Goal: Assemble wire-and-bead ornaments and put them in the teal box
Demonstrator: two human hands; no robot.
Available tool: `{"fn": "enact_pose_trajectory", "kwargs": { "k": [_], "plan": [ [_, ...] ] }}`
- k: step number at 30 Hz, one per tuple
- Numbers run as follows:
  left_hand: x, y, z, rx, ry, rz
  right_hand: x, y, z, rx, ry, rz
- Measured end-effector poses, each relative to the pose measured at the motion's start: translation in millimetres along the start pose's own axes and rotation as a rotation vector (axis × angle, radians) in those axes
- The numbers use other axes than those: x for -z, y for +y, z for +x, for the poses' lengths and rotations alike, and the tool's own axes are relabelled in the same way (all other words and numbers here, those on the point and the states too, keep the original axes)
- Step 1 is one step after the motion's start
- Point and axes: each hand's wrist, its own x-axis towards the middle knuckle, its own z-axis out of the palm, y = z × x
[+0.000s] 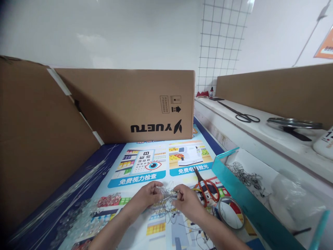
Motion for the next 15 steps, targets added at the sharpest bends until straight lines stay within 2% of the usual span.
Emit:
{"fn": "enact_pose_trajectory", "kwargs": {
  "k": [7, 15],
  "plan": [
    [-1.1, -3.5, -10.2, -0.04, 0.037, -0.069, 1.3, -5.8, -5.2, 0.043, -0.043, 0.045],
    [4.6, -17.0, -35.9, 0.03, 0.015, -0.08, -5.3, -12.1, -14.1, 0.051, -0.139, 0.1]
  ]
}}
